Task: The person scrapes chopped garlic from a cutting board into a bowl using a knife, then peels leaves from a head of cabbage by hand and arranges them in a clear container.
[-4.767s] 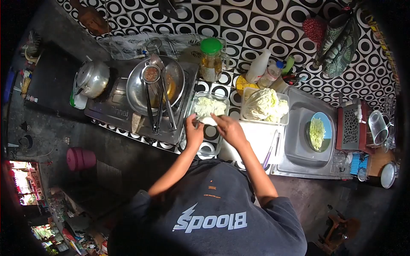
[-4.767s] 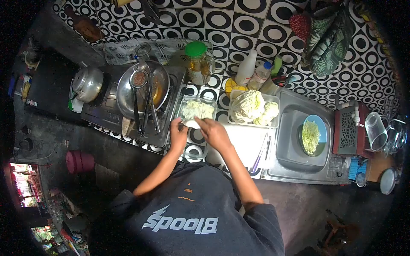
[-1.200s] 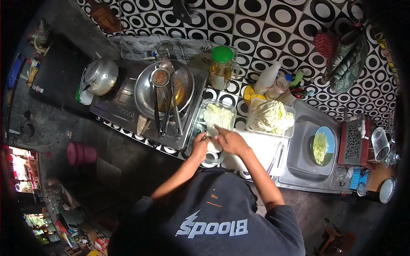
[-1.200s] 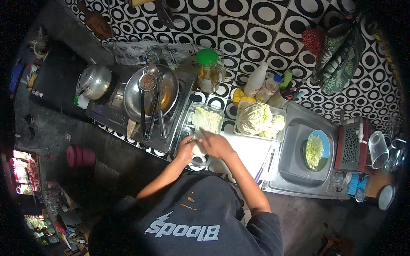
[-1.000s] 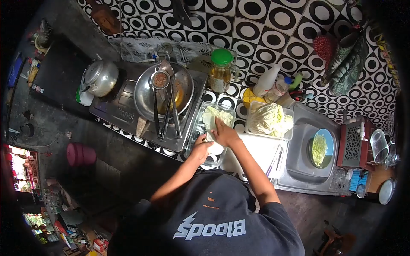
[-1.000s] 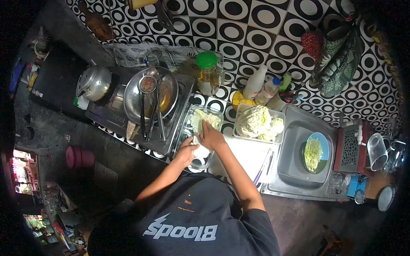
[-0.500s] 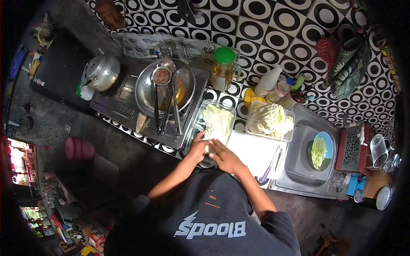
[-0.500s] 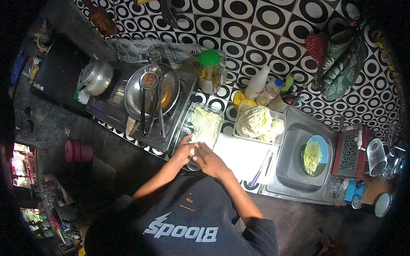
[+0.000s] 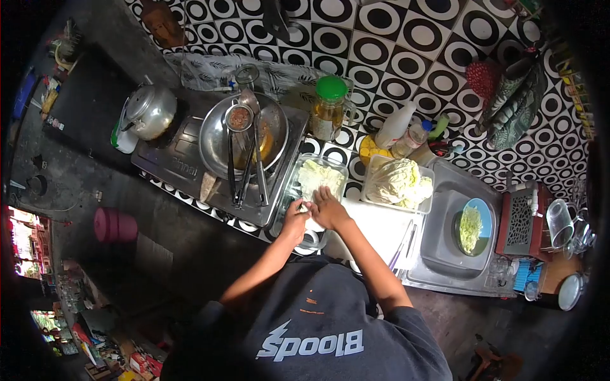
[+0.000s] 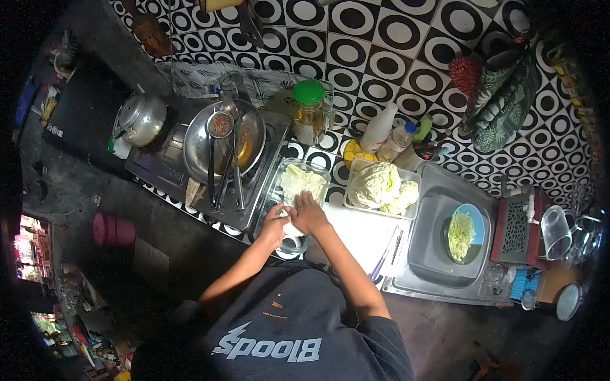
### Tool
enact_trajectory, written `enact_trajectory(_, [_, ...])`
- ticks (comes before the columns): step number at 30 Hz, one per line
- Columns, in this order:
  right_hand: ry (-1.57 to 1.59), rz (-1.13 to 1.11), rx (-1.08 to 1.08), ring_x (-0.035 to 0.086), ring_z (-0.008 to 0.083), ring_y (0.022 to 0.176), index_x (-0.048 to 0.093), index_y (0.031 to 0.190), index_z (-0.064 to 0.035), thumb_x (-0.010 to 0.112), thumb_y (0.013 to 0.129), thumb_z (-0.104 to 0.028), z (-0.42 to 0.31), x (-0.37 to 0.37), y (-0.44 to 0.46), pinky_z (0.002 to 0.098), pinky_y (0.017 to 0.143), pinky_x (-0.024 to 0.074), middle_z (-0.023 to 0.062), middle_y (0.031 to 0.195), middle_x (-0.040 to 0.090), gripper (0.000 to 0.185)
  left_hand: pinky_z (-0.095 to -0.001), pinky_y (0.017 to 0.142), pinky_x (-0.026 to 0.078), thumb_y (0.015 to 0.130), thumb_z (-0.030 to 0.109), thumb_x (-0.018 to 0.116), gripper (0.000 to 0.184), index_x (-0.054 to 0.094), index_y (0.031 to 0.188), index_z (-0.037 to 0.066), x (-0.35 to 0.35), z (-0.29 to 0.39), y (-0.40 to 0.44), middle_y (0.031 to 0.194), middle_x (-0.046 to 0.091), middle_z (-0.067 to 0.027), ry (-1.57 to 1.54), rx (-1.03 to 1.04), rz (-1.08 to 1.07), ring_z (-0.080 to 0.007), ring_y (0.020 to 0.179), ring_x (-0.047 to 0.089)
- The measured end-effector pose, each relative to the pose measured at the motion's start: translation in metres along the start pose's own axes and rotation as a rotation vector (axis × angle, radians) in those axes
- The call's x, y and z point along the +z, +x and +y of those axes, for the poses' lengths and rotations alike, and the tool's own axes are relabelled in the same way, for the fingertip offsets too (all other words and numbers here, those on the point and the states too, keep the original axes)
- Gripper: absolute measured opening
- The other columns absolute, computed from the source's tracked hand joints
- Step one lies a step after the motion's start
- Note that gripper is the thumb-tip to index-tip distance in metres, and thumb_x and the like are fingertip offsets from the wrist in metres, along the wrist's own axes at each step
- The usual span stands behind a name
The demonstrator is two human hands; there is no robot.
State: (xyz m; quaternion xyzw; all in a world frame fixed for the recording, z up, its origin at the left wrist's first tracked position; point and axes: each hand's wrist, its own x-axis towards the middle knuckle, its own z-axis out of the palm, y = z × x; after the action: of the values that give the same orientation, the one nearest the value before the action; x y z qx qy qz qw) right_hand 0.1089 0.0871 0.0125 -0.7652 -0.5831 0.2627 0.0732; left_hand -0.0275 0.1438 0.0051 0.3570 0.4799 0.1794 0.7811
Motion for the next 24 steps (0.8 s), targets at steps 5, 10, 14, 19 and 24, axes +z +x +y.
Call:
enact_trajectory(5, [0.296, 0.066, -0.018, 0.026, 0.0402, 0.144, 0.031, 0.146, 0.0087, 0.032, 0.102, -0.047, -0.016, -0.011, -0.050, 0.0408, 0.119, 0.0213, 0.0316, 0.152, 0.029, 0.071, -0.0296, 0.067, 0.050, 0.084, -0.008, 0.057, 0.063, 0.038, 0.142, 0.005, 0.002, 0.011, -0.011, 0.102, 0.059, -0.0118, -0.065, -0.030, -0.072, -0.0171, 0.086, 0.059])
enact_trajectory(10, [0.313, -0.066, -0.115, 0.023, 0.0386, 0.145, 0.032, 0.148, 0.0035, 0.041, 0.100, -0.043, -0.036, -0.041, -0.088, 0.0419, 0.119, 0.0227, 0.0299, 0.152, 0.029, 0.067, -0.0337, 0.074, 0.054, 0.084, -0.012, 0.052, 0.062, 0.039, 0.142, 0.006, 0.000, 0.012, -0.013, 0.109, 0.061, -0.0145, -0.042, -0.047, -0.027, -0.0210, 0.092, 0.062])
enact_trajectory(14, [0.403, -0.017, -0.004, 0.058, 0.0457, 0.111, 0.032, 0.148, 0.0009, 0.051, 0.095, -0.028, -0.034, -0.078, -0.069, 0.0466, 0.096, 0.0471, 0.0340, 0.127, 0.055, 0.064, -0.0360, 0.078, 0.055, 0.085, -0.011, 0.053, 0.060, 0.041, 0.141, 0.005, -0.004, -0.004, -0.002, 0.111, 0.061, -0.0150, -0.153, -0.078, -0.057, -0.0236, 0.093, 0.064])
enact_trajectory(19, [0.275, 0.127, 0.076, 0.058, 0.0457, 0.111, 0.018, 0.153, -0.0024, 0.050, 0.095, -0.029, -0.008, -0.056, -0.008, 0.0461, 0.094, 0.0474, 0.0325, 0.130, 0.052, 0.072, -0.0356, 0.079, 0.056, 0.089, -0.006, 0.058, 0.056, 0.043, 0.141, 0.006, -0.001, -0.003, -0.003, 0.113, 0.062, -0.0144, -0.073, -0.045, -0.022, -0.0236, 0.097, 0.064])
enact_trajectory(24, [0.077, -0.007, 0.012, 0.027, 0.0396, 0.144, 0.026, 0.150, 0.0038, 0.034, 0.101, -0.047, -0.007, -0.008, -0.002, 0.0399, 0.119, 0.0219, 0.0287, 0.153, 0.030, 0.070, -0.0313, 0.070, 0.052, 0.089, -0.003, 0.059, 0.056, 0.044, 0.142, 0.011, -0.007, -0.011, 0.008, 0.105, 0.059, -0.0093, 0.002, 0.005, -0.020, -0.0169, 0.089, 0.060])
